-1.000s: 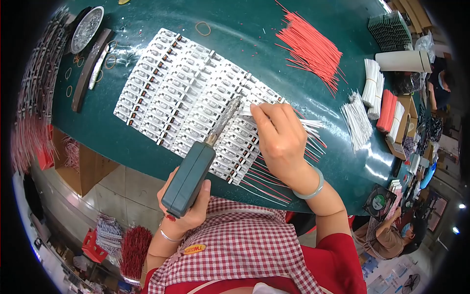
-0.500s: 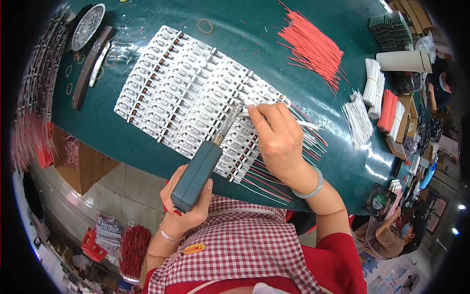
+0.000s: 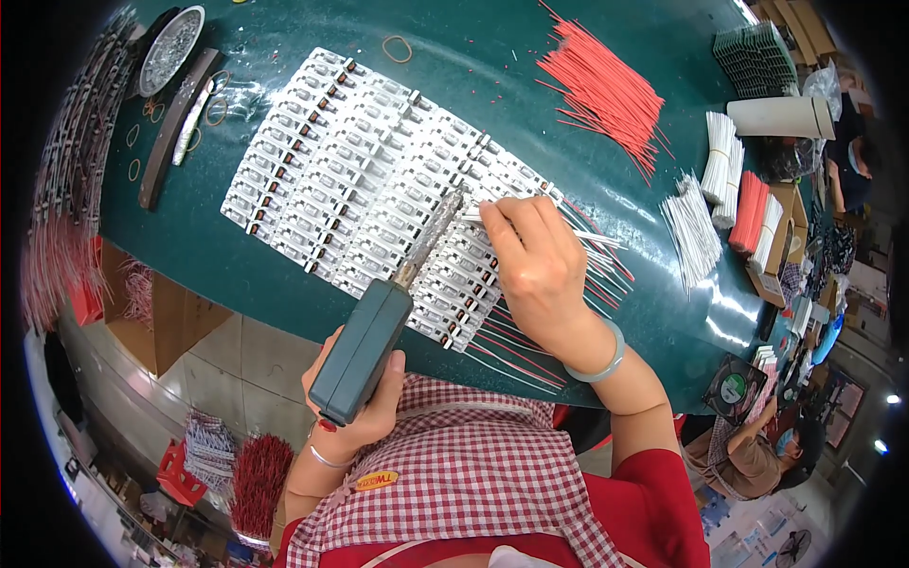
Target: The person assembles an electronic component panel by placing wires into the component slots by hand and securing them using a handheld heating tool.
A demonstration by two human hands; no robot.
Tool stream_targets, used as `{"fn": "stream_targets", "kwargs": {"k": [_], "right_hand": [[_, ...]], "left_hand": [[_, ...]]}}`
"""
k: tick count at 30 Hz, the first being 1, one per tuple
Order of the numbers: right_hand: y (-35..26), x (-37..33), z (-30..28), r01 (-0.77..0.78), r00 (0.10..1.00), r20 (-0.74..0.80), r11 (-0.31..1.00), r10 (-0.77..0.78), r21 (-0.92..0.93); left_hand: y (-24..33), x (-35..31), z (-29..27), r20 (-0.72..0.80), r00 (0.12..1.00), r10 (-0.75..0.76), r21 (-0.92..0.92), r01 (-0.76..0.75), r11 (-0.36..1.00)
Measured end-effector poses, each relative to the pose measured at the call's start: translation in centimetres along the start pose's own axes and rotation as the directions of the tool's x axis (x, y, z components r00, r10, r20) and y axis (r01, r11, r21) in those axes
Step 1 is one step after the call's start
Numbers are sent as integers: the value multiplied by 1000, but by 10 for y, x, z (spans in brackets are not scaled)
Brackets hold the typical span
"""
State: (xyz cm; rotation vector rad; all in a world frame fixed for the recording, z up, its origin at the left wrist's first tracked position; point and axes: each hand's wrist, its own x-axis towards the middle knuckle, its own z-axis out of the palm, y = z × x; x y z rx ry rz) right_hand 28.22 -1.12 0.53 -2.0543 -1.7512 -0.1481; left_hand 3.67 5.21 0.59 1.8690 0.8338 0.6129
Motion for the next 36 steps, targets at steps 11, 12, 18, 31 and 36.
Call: {"fn": "stream_targets", "kwargs": {"k": [11, 12, 18, 31, 36], "right_hand": [[-10, -6, 1, -16, 998, -60, 998, 20, 68], [-9, -7, 2, -1, 999, -37, 998, 3, 58], [-10, -5, 1, 15, 1000, -15, 999, -14, 29], [-13, -3, 1, 17, 1000, 9, 1000, -17, 13], [-12, -4, 4, 9, 1000, -15, 1000, -9, 5]], "left_hand": [[-1, -8, -7, 72, 997, -14, 72, 9, 997], [-1, -9, -7, 72, 997, -14, 72, 9, 997], [6, -6, -6, 85, 993, -82, 49, 78, 996], [-2, -12, -8, 52, 998, -36, 33, 34, 999], [-4, -15, -11, 31, 999, -27, 23, 26, 999]]}}
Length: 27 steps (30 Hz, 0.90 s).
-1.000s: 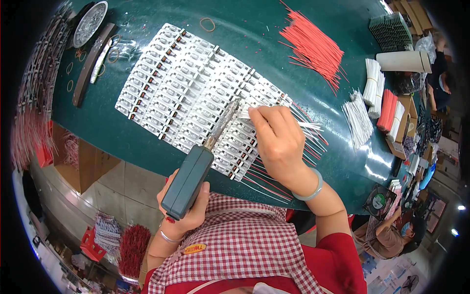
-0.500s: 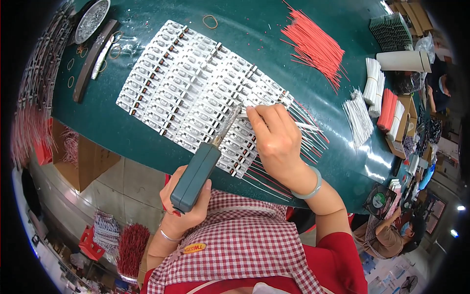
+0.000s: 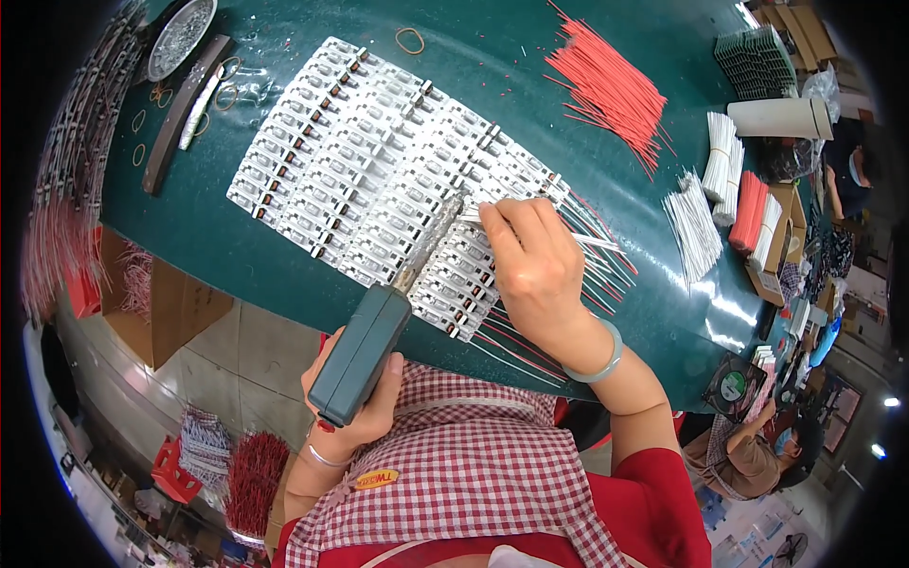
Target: The person assembles an electronic component panel by placing wires into the component slots by hand and securing them using a handheld heating tool.
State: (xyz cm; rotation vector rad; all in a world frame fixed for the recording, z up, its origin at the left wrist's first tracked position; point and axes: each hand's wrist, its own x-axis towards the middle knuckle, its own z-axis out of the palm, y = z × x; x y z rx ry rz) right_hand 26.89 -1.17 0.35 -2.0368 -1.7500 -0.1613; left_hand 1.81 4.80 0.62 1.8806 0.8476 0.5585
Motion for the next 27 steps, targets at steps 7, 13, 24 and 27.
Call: {"fn": "stream_targets", "kwargs": {"k": [7, 13, 24, 27], "right_hand": [[-7, -5, -2, 9, 999, -46, 998, -6, 70], [-9, -6, 0, 4, 1000, -15, 998, -3, 58], [-14, -2, -2, -2, 1000, 23, 1000, 1, 9], [-15, -1, -3, 3, 1000, 23, 1000, -3, -2]], "left_hand": [[-4, -9, -4, 46, 996, -76, 13, 75, 997], [0, -7, -4, 57, 997, -58, 37, 56, 998], [10, 3, -5, 80, 997, -18, 78, 11, 997], [2, -5, -5, 70, 997, -12, 71, 7, 997]]}}
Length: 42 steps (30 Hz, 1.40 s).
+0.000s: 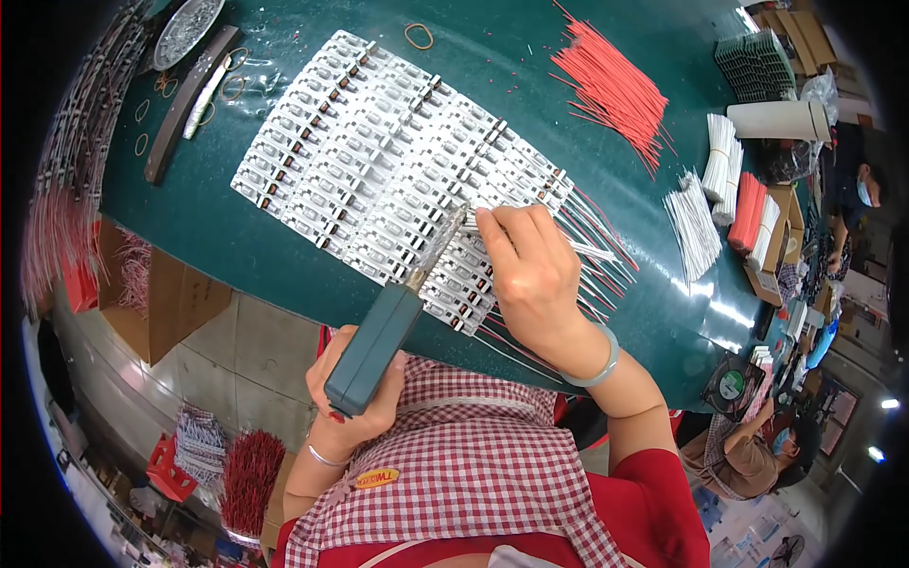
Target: The person assembles an electronic component panel by placing wires into the component slots by hand and securing them using a handheld heating tool.
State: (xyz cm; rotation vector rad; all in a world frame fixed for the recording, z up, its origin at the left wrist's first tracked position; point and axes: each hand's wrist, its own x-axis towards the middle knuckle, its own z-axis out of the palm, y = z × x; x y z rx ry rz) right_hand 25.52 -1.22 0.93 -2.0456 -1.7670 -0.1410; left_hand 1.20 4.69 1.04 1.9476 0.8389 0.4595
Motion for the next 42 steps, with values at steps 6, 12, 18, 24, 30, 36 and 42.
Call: {"fn": "stream_targets", "kwargs": {"k": [6, 12, 18, 24, 30, 36, 42], "right_hand": [[0, -1, 1, -4, 1000, -5, 1000, 4, -19], [-1, -7, 2, 30, 997, -69, 999, -27, 45], [-7, -10, 6, 12, 998, -54, 997, -8, 72], [-8, -9, 5, 15, 999, -41, 999, -13, 52], [-9, -9, 5, 11, 1000, -18, 999, -10, 44], [-10, -7, 3, 15, 1000, -16, 999, -14, 35], [-11, -8, 4, 10, 1000, -10, 1000, -10, 22]], "left_hand": [[-8, -13, -2, -34, 997, -62, -50, 60, 997], [-11, -13, -1, -105, 993, 48, 3, -48, 999], [-12, -18, -4, -48, 998, 43, 56, -40, 998], [-8, -15, -4, -20, 999, -26, -35, 25, 999], [3, -3, -7, -32, 999, 6, -8, -7, 1000], [-15, -22, -4, -16, 1000, -13, -16, 13, 1000], [-15, -26, -7, -88, 996, -20, -32, 17, 999]]}}
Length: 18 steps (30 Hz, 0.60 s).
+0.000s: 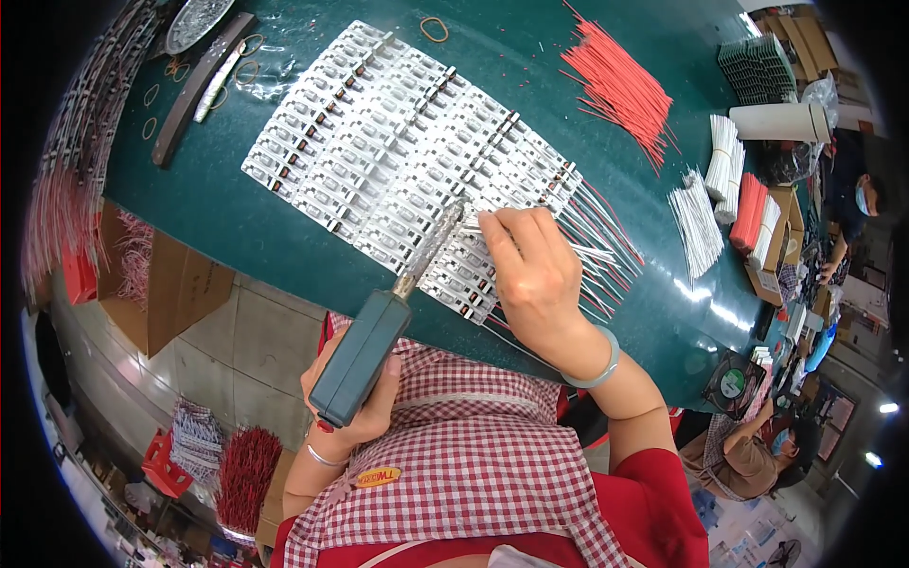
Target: The person assembles an electronic component panel by placing wires into the component slots by hand and securing them using a handheld heating tool.
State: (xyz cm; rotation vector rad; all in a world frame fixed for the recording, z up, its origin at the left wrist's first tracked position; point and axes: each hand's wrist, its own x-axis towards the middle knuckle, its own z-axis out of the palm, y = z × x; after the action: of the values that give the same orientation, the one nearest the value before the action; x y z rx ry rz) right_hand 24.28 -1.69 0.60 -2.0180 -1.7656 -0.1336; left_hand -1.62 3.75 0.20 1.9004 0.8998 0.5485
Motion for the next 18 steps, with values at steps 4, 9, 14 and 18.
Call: {"fn": "stream_targets", "kwargs": {"k": [4, 9, 14, 18], "right_hand": [[-1, -1, 0, 6, 999, -38, 1000, -5, 24], [-8, -5, 2, 13, 997, -74, 997, -8, 71], [-8, -5, 4, 13, 997, -72, 999, -10, 47], [-10, -3, 2, 11, 998, -61, 999, -9, 32]], "left_hand": [[-1, -1, -4, 29, 999, 21, 19, -22, 1000], [-4, -7, -5, 26, 1000, 11, 20, -12, 1000], [0, -4, -5, 49, 999, 0, 40, -2, 999], [0, -4, -5, 35, 999, 21, 21, -22, 1000]]}}
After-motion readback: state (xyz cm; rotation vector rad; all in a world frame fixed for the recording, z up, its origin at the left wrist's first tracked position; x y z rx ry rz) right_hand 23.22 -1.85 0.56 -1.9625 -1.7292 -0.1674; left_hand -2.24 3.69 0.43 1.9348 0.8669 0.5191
